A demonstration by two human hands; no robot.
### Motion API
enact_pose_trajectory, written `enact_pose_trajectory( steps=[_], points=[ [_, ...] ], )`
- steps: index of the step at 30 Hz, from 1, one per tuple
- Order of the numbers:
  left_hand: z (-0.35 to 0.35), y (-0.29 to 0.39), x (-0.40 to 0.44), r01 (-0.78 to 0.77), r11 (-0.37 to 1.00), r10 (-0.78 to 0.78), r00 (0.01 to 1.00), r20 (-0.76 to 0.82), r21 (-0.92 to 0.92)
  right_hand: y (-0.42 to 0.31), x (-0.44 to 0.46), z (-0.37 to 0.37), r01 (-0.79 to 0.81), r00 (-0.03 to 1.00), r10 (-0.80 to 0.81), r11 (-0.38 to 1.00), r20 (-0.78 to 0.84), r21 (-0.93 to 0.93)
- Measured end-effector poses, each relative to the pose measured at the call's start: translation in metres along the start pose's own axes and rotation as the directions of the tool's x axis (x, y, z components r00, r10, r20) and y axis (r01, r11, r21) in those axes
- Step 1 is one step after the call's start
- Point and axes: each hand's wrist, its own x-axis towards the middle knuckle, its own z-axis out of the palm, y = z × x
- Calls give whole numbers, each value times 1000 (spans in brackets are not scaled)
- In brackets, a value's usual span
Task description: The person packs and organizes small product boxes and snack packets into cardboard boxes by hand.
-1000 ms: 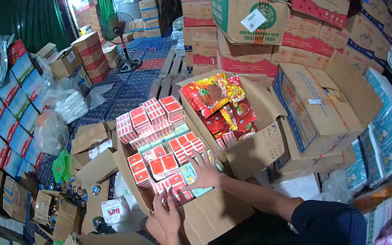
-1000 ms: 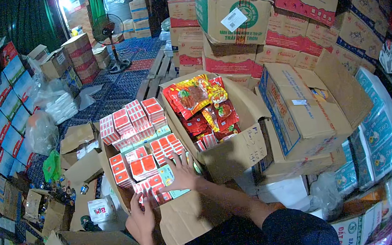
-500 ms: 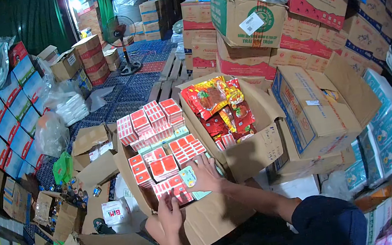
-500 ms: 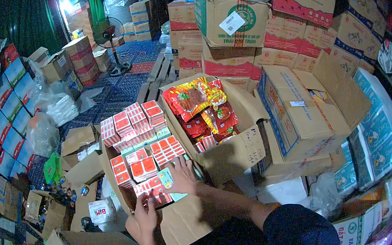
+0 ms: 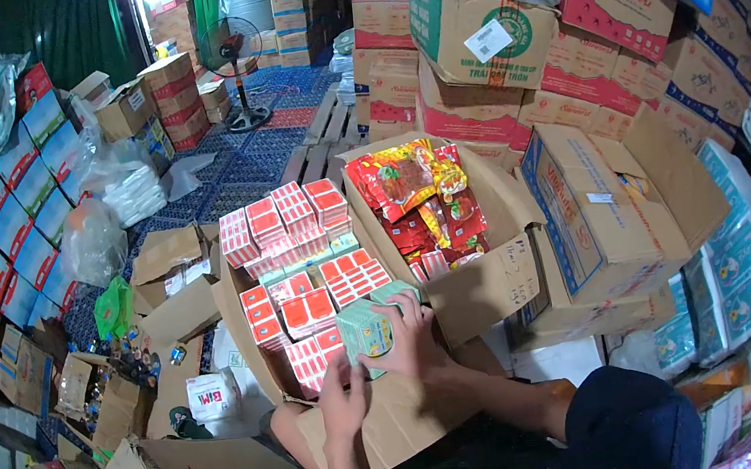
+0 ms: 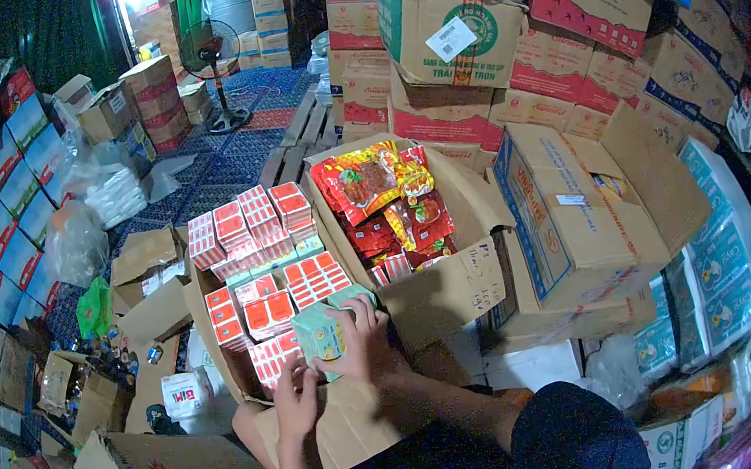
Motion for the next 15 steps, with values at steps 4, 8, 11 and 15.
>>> enact_pose_trajectory(
  steps=[4, 8, 11, 15],
  points=[
    [7, 8, -7, -101, 988, 93, 993, 70, 117, -2, -24, -1, -7, 997, 9, 1000, -71, 26],
    [8, 3, -7, -114, 973, 96, 991, 98, 203, 25, -61, 6, 89, 994, -84, 994, 72, -68],
    [6, 2, -9, -77, 979, 57, 992, 110, 188, 27, -40, -4, 105, 994, -102, 986, 27, -127],
    [4, 1, -7, -89, 983, 72, 992, 105, 163, 31, 19, -34, 321, 930, -330, 944, 163, 82]
  ],
)
